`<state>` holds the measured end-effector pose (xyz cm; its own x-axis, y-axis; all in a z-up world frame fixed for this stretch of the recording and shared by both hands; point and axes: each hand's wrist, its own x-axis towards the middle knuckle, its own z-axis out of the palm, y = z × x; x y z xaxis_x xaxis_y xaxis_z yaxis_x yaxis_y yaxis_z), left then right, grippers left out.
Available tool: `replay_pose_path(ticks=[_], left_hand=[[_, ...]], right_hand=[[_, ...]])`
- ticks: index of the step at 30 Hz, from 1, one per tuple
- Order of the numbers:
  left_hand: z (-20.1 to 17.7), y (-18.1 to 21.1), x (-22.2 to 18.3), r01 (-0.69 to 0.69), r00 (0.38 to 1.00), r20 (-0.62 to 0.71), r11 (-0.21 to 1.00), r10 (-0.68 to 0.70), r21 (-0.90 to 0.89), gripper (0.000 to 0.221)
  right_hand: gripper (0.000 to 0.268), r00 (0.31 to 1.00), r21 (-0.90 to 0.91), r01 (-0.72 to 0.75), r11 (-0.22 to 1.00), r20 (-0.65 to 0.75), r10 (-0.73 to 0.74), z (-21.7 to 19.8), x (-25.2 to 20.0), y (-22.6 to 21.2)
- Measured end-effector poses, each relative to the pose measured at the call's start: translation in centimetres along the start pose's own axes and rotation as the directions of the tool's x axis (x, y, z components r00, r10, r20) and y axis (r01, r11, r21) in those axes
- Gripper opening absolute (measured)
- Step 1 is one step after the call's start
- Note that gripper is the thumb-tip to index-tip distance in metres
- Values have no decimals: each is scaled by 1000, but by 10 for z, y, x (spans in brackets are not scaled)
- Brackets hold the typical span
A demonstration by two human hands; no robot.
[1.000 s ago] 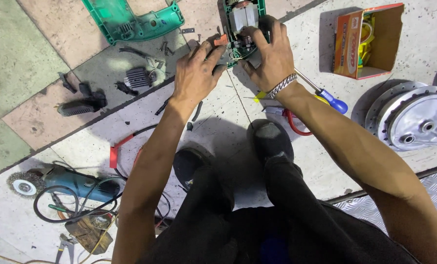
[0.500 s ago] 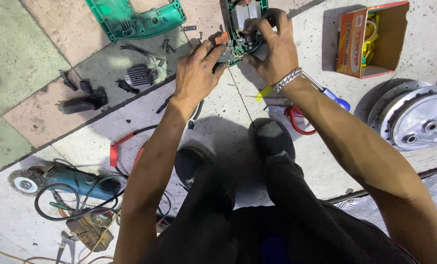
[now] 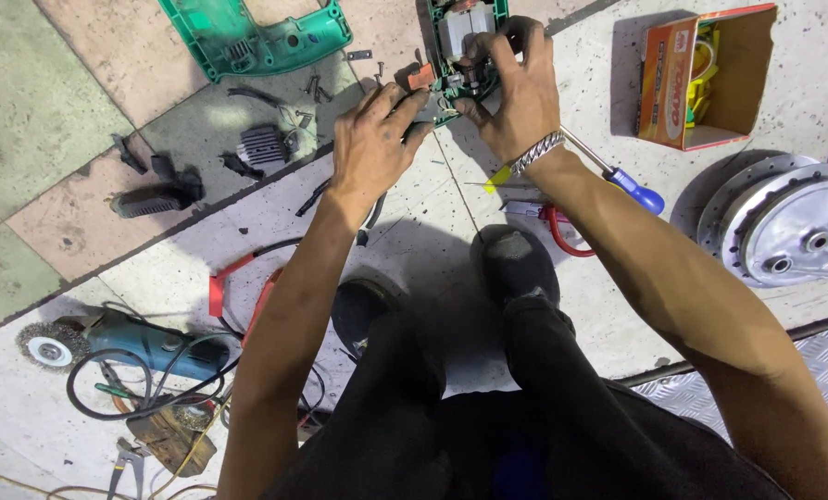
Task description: Repairing the internal electrical components and wiring of a handheld power drill on a workshop floor.
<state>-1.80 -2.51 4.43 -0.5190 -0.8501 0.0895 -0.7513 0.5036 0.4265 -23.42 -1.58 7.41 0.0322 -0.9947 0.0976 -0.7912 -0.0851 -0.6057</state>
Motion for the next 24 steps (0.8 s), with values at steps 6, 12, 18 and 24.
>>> replay_pose_path(ticks=[6,12,18,24], left_hand=[[-5,3,7,-20,999,-29,999,18,-39,35],[-7,5,7,-19,1000,-19,1000,18,-24,35],[-3,0,9,5,999,45,999,-3,-46,38],[-6,1,8,-118,992,-53,993,117,-19,36]], right_hand=[[72,994,83,72,994,75,-78,-7,-1,9],[84,994,-57,72,996,89,-67,-3,-3,6],[69,980,-233,161,959,153,-127,-13,3,5],[77,987,-156,125,980,122,-107,-10,3,6]])
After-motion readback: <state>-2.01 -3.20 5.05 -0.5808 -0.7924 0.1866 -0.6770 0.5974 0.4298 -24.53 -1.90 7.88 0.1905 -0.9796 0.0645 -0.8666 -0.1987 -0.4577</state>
